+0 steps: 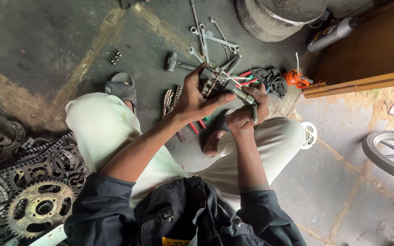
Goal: The person sits on the workshop floor and uses a chain breaker tool to press a pin in a motorcycle chain, turning the tool's threaded screw by hand while holding the chain links. They then set the tool aside, handle a plastic jar, and pick through small fasteners on the floor.
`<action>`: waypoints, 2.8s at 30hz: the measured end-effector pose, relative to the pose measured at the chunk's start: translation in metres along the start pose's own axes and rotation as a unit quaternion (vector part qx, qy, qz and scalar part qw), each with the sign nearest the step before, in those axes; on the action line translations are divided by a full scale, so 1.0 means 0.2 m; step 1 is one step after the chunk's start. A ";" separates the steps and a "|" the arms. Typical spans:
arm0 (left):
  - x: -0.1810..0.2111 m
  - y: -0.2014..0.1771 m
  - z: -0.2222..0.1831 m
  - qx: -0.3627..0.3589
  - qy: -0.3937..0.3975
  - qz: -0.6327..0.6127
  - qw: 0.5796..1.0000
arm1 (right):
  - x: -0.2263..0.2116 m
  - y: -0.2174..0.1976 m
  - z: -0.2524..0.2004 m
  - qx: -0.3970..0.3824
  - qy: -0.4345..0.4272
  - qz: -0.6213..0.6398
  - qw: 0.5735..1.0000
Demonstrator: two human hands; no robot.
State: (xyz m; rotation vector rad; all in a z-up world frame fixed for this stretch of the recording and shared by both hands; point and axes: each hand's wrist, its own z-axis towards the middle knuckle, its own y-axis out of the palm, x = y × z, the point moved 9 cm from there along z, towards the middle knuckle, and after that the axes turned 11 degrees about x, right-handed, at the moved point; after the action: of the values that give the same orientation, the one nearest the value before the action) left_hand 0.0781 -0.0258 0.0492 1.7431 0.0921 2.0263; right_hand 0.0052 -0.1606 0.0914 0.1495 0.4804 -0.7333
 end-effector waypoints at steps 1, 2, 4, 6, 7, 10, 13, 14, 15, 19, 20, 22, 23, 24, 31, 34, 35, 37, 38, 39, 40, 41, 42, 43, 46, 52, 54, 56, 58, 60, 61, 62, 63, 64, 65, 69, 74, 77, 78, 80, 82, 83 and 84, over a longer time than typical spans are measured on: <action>0.00 0.01 0.00 -0.002 0.000 0.000 1.000 | 0.01 -0.01 0.01 0.002 0.000 -0.001 1.000; 0.01 0.01 0.00 0.002 0.013 0.012 1.000 | 0.00 -0.01 0.02 0.008 -0.023 -0.024 0.999; 0.01 0.01 0.01 0.003 0.026 0.023 0.999 | 0.02 -0.02 0.04 0.016 -0.045 -0.049 0.998; 0.00 0.02 0.01 0.004 0.022 0.031 0.999 | 0.00 -0.04 0.07 0.028 -0.114 -0.088 0.989; 0.00 0.03 0.01 0.002 0.023 0.030 0.999 | 0.00 -0.04 0.06 0.029 -0.116 -0.089 0.989; 0.00 0.03 0.03 0.001 0.031 -0.006 1.000 | 0.06 -0.04 0.05 0.015 -0.092 -0.126 0.988; 0.02 0.02 0.04 0.008 0.027 -0.006 1.000 | 0.11 -0.02 0.07 0.004 -0.048 -0.088 0.995; 0.05 0.02 0.05 0.007 0.040 0.002 0.999 | 0.08 0.00 0.10 -0.003 -0.065 -0.073 0.995; 0.07 0.02 0.06 0.006 0.053 0.009 0.999 | 0.06 0.03 0.13 -0.011 -0.083 -0.060 0.995; -0.04 0.03 0.05 -0.013 -0.097 -0.065 0.993 | 0.09 0.10 0.20 -0.054 -0.090 -0.045 0.993; -0.07 0.03 0.04 -0.015 -0.121 -0.080 0.989 | 0.09 0.12 0.21 -0.074 -0.075 0.007 0.994; -0.09 0.03 0.05 -0.013 -0.139 -0.095 0.986 | 0.10 0.16 0.22 -0.095 -0.063 0.065 0.991; -0.05 0.01 0.07 -0.007 -0.096 -0.056 0.994 | 0.13 0.15 0.20 -0.078 -0.036 0.077 0.993; -0.01 0.01 0.08 -0.002 -0.054 -0.016 0.998 | 0.17 0.14 0.18 -0.062 -0.008 0.089 0.994; -0.06 -0.01 0.11 0.042 -0.110 -0.038 0.992 | 0.28 0.11 0.11 -0.057 -0.026 0.079 0.995; -0.07 -0.03 0.12 0.044 -0.040 -0.003 0.998 | 0.22 0.12 0.14 -0.051 -0.032 0.058 0.996; -0.06 -0.04 0.12 0.045 0.004 0.035 0.998 | 0.20 0.12 0.16 -0.055 -0.032 0.052 0.997; -0.04 -0.03 0.12 0.043 0.047 0.073 0.995 | 0.19 0.11 0.16 -0.058 -0.032 0.043 0.997; -0.04 -0.03 0.12 0.054 0.016 0.041 0.998 | 0.21 0.11 0.14 -0.066 -0.017 0.022 0.997; -0.04 -0.03 0.13 0.065 -0.014 0.009 0.998 | 0.24 0.11 0.13 -0.075 -0.002 0.002 0.997; -0.07 -0.02 0.12 0.064 -0.015 0.009 0.998 | 0.25 0.10 0.12 -0.074 -0.002 0.001 0.997; -0.09 -0.04 0.11 0.083 -0.002 0.020 0.996 | 0.26 0.10 0.12 -0.071 -0.001 -0.006 0.997; -0.11 -0.06 0.11 0.102 0.010 0.030 0.994 | 0.27 0.10 0.11 -0.068 0.000 -0.012 0.998; -0.10 -0.05 0.11 0.100 0.010 0.030 0.994 | 0.27 0.10 0.11 -0.067 0.001 -0.013 0.998; -0.09 -0.05 0.12 0.109 0.009 0.017 0.994 | 0.26 0.12 0.12 -0.080 -0.009 -0.031 0.996; -0.04 -0.08 0.14 0.145 0.084 0.039 0.985 | 0.29 0.14 0.11 -0.078 0.016 -0.033 0.996; -0.13 -0.07 0.18 0.122 -0.004 -0.001 0.993 | 0.29 0.13 0.12 -0.068 0.009 -0.036 0.997; -0.12 -0.05 0.18 0.106 -0.035 -0.026 0.993 | 0.30 0.13 0.12 -0.062 0.013 -0.037 0.997; -0.11 -0.03 0.18 0.090 -0.066 -0.051 0.992 | 0.30 0.12 0.12 -0.056 0.018 -0.038 0.998; -0.08 -0.01 0.18 0.068 -0.063 -0.064 0.994 | 0.28 0.12 0.13 -0.062 -0.004 -0.032 0.998; -0.09 -0.02 0.18 0.067 -0.064 -0.064 0.994 | 0.28 0.12 0.13 -0.062 -0.003 -0.033 0.998; -0.06 -0.02 0.18 0.053 -0.015 -0.005 0.998 | 0.28 0.12 0.13 -0.059 -0.003 -0.024 0.998; -0.03 -0.02 0.18 0.038 0.034 0.054 0.997 | 0.28 0.12 0.13 -0.056 -0.003 -0.016 0.998; -0.01 -0.01 0.18 0.037 0.033 0.054 0.997 | 0.28 0.11 0.13 -0.055 -0.002 -0.017 0.998; 0.02 0.00 0.18 0.042 0.038 0.014 0.998 | 0.28 0.11 0.13 -0.054 -0.006 -0.022 0.998; -0.02 -0.03 0.16 0.060 0.044 0.016 0.997 | 0.27 0.10 0.13 -0.051 -0.006 -0.019 0.999; 0.02 -0.01 0.16 0.059 0.015 -0.019 0.998 | 0.29 0.10 0.12 -0.051 0.010 -0.018 0.999; 0.01 0.01 0.16 0.061 -0.033 -0.060 0.996 | 0.26 0.11 0.14 -0.056 0.002 -0.007 0.998; -0.01 0.00 0.16 0.069 -0.055 -0.068 0.994 | 0.24 0.12 0.15 -0.061 -0.011 -0.002 0.998; -0.03 0.00 0.16 0.066 -0.043 -0.064 0.995 | 0.25 0.11 0.12 -0.062 0.000 -0.011 0.998; -0.05 0.00 0.16 0.062 -0.033 -0.061 0.996 | 0.26 0.10 0.11 -0.064 0.012 -0.021 0.998; -0.04 -0.02 0.16 0.064 0.008 -0.040 0.997 | 0.25 0.11 0.12 -0.065 0.009 -0.015 0.998; -0.02 -0.03 0.15 0.066 0.048 -0.018 0.997 | 0.24 0.11 0.12 -0.066 0.007 -0.010 0.998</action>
State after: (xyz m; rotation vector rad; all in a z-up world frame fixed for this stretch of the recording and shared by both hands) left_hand 0.1084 -0.0302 0.0488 1.7080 0.2920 2.1196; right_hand 0.0596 -0.1809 0.0887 0.0255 0.5426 -0.7173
